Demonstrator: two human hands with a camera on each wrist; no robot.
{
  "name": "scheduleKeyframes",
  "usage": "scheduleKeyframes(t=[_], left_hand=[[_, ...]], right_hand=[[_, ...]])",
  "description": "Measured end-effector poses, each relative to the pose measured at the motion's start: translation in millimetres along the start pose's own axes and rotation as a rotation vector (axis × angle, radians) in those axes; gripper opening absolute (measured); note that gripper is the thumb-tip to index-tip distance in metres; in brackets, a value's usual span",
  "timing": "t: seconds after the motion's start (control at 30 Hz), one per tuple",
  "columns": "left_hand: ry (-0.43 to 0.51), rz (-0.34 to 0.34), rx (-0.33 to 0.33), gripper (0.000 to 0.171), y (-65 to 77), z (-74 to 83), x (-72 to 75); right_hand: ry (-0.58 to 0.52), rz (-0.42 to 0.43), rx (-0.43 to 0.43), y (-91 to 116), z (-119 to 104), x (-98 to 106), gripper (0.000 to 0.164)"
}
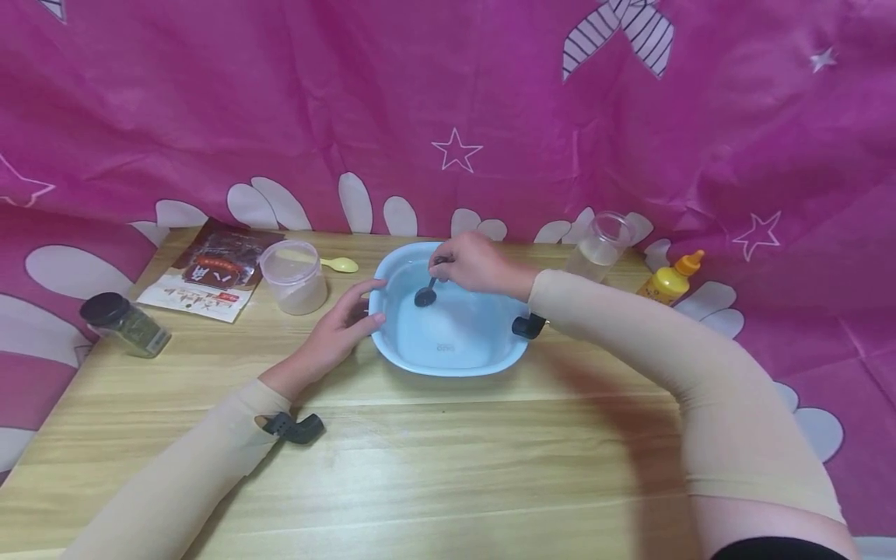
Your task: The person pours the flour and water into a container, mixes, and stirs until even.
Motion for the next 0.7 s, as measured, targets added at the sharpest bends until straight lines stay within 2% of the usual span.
scheduleKeyframes(t=[0.1,0.2,0.27,0.33,0.4,0.53,0.6,0.7], left_hand=[[0.000,0.003,0.001,0.061,-0.3,1.2,0.0],[0.002,0.005,-0.001,0.061,0.1,3.6,0.6],[0.007,0.003,-0.005,0.061,0.5,5.4,0.7],[0.007,0.002,-0.004,0.061,0.2,4.9,1.1],[0.007,0.001,0.000,0.061,0.0,3.5,1.4],[-0.001,0.003,0.008,0.061,0.2,1.4,1.5],[0.001,0.003,0.005,0.061,0.5,1.8,0.8],[0.014,0.001,-0.003,0.061,0.1,1.5,-1.6]], right_hand=[[0.061,0.033,-0.039,4,11,9,0.017],[0.146,0.037,-0.030,9,15,16,0.015],[0.183,0.013,-0.019,13,14,19,0.013],[0.196,-0.052,-0.013,17,12,17,0.012],[0.180,-0.147,-0.005,21,8,11,0.013],[0.042,-0.321,0.012,27,-2,-7,0.014],[-0.046,-0.341,0.008,27,-8,-12,0.013],[-0.130,-0.285,-0.002,22,-10,-14,0.013]])
Point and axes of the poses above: each hand's wrist, its own y-axis away from the middle knuckle, its own x-axis out of the back of the hand, z = x × y, the point moved 8 cm from there along -y, towards the middle knuckle
